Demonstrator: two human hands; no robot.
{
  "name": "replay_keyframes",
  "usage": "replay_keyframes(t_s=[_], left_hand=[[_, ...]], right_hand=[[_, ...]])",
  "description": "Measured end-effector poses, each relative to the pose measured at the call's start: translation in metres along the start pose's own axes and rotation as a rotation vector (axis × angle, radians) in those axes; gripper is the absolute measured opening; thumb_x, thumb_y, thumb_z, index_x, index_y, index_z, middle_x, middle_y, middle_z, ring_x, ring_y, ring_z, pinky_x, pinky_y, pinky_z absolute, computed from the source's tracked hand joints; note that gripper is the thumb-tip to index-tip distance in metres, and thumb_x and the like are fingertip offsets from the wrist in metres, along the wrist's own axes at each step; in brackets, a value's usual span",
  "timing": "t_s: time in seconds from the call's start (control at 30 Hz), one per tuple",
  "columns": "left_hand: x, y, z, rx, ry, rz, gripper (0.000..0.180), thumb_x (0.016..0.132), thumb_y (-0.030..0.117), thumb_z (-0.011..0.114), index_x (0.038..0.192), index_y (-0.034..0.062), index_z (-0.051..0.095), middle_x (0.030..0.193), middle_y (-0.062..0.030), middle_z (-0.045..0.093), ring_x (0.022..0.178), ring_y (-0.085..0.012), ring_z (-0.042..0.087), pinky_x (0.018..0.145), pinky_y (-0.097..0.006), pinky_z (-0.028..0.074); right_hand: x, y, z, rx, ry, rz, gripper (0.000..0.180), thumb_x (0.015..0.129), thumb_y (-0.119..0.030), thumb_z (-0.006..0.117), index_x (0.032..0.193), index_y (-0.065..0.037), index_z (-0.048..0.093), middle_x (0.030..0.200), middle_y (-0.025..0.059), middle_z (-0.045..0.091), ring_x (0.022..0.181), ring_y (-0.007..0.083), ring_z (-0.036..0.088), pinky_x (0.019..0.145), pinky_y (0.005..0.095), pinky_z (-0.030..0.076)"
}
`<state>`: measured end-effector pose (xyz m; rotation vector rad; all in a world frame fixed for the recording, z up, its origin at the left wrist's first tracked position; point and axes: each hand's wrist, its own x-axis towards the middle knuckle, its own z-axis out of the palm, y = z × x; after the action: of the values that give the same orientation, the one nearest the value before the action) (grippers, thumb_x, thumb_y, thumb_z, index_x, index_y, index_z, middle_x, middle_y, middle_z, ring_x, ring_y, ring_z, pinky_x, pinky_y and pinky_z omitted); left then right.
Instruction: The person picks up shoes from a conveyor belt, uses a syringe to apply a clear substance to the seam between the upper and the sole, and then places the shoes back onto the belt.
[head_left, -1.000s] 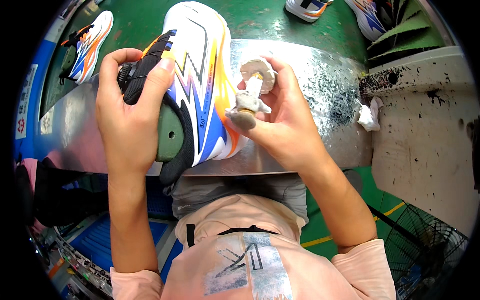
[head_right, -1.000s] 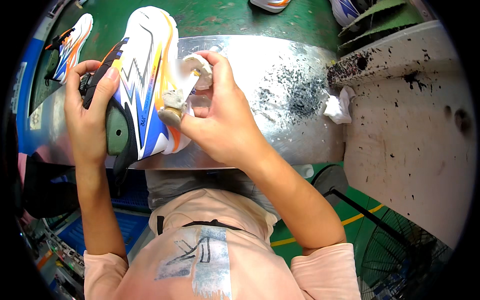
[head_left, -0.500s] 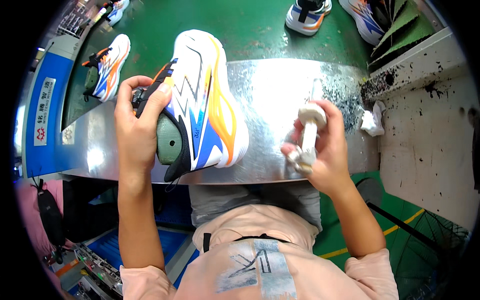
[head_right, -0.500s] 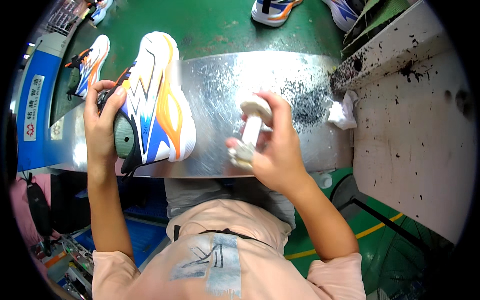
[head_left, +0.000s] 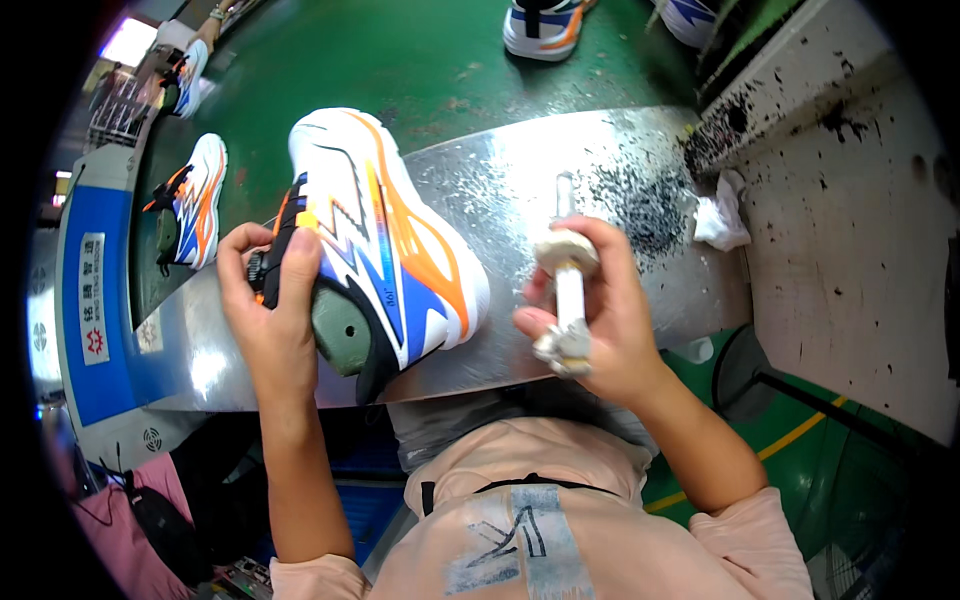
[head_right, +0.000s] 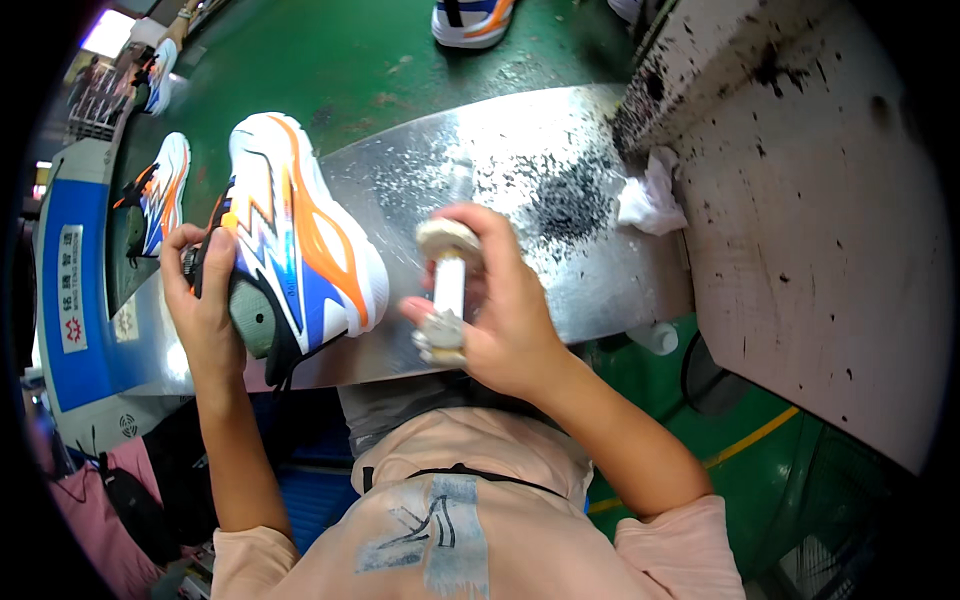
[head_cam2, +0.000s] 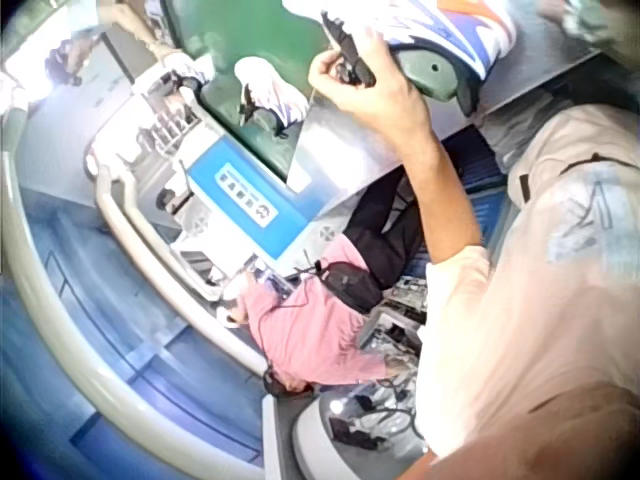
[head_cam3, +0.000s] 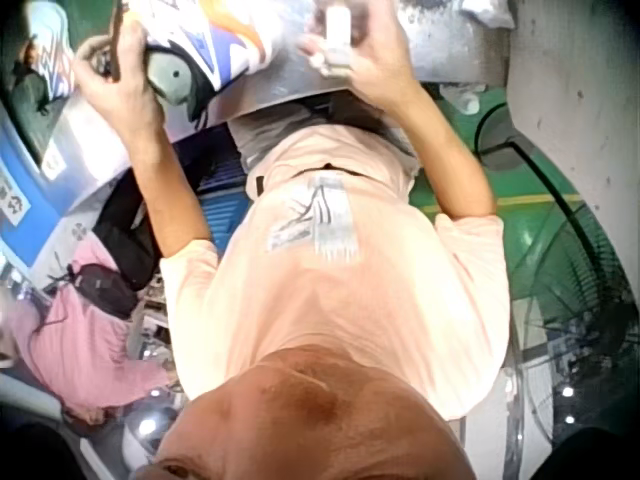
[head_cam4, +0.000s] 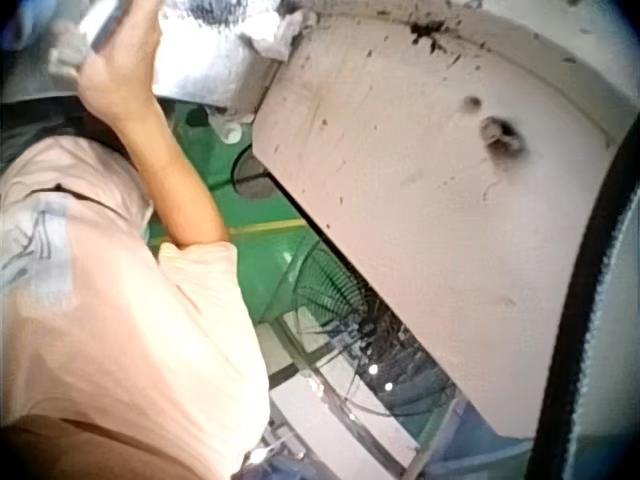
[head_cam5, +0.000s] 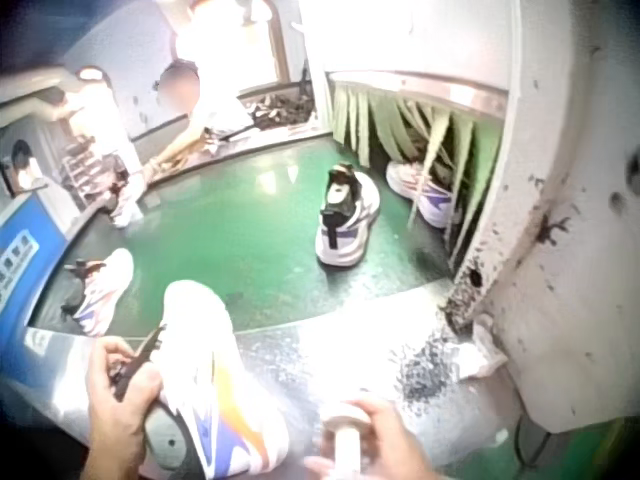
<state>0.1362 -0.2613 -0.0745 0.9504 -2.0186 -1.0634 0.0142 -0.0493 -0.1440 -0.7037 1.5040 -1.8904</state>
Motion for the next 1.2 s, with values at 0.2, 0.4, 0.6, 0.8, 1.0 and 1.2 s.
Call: replay_keyframes(t_s=[0.2, 0.4, 0.6, 0.8, 1.0, 1.2], left_hand=[[-0.003, 0.003, 0.002, 0.019, 0.021, 0.008, 0.034, 0.088, 0.028, 0.069, 0.104, 0.0051, 0.051, 0.092, -0.0035, 0.052, 0.082, -0.0088, 0.052, 0.074, -0.021, 0.043], [-0.004, 0.001, 0.001, -0.011, 0.014, 0.009, 0.032, 0.089, 0.026, 0.068, 0.105, 0.0047, 0.050, 0.092, -0.0035, 0.052, 0.081, -0.0075, 0.051, 0.073, -0.020, 0.043], [-0.006, 0.000, 0.001, -0.032, 0.015, 0.014, 0.028, 0.090, 0.024, 0.065, 0.104, 0.0043, 0.050, 0.092, -0.0027, 0.053, 0.080, -0.0062, 0.050, 0.073, -0.019, 0.041], [-0.007, 0.002, 0.005, -0.049, 0.051, 0.009, 0.034, 0.087, 0.024, 0.071, 0.100, 0.0007, 0.051, 0.092, -0.0046, 0.052, 0.081, -0.0076, 0.049, 0.072, -0.021, 0.042], [-0.005, 0.002, 0.004, 0.008, 0.046, 0.036, 0.031, 0.088, 0.023, 0.069, 0.102, 0.0020, 0.051, 0.093, -0.0041, 0.053, 0.082, -0.0076, 0.050, 0.073, -0.021, 0.042], [-0.007, 0.001, -0.005, -0.056, 0.013, -0.073, 0.035, 0.089, 0.024, 0.067, 0.110, 0.0023, 0.050, 0.098, -0.0065, 0.055, 0.087, -0.0093, 0.052, 0.078, -0.022, 0.043]], right_hand=[[0.041, 0.000, 0.032, 0.200, 0.007, 0.047, 0.070, 0.079, -0.007, 0.076, 0.134, -0.007, 0.033, 0.111, 0.0072, 0.051, 0.102, 0.0143, 0.055, 0.087, 0.0289, 0.049], [0.049, -0.006, 0.040, 0.184, 0.019, 0.097, 0.075, 0.076, -0.012, 0.081, 0.134, -0.006, 0.034, 0.106, 0.0051, 0.053, 0.099, 0.0115, 0.052, 0.086, 0.0274, 0.048], [0.049, -0.008, 0.040, -0.021, -0.033, 0.041, 0.072, 0.075, -0.012, 0.081, 0.132, -0.008, 0.036, 0.107, 0.0068, 0.053, 0.098, 0.0127, 0.052, 0.081, 0.0281, 0.051], [0.053, -0.014, 0.035, -0.233, -0.132, -0.040, 0.070, 0.077, -0.010, 0.078, 0.132, -0.007, 0.036, 0.114, 0.0083, 0.052, 0.103, 0.0145, 0.052, 0.079, 0.0293, 0.055], [0.058, -0.010, 0.033, -0.266, -0.165, -0.060, 0.070, 0.077, -0.009, 0.078, 0.133, -0.007, 0.036, 0.116, 0.0089, 0.052, 0.105, 0.0159, 0.053, 0.085, 0.0312, 0.053], [0.046, -0.012, 0.033, -0.193, -0.069, -0.073, 0.069, 0.077, -0.005, 0.076, 0.133, -0.008, 0.036, 0.111, 0.0088, 0.052, 0.099, 0.0159, 0.056, 0.081, 0.0302, 0.052]])
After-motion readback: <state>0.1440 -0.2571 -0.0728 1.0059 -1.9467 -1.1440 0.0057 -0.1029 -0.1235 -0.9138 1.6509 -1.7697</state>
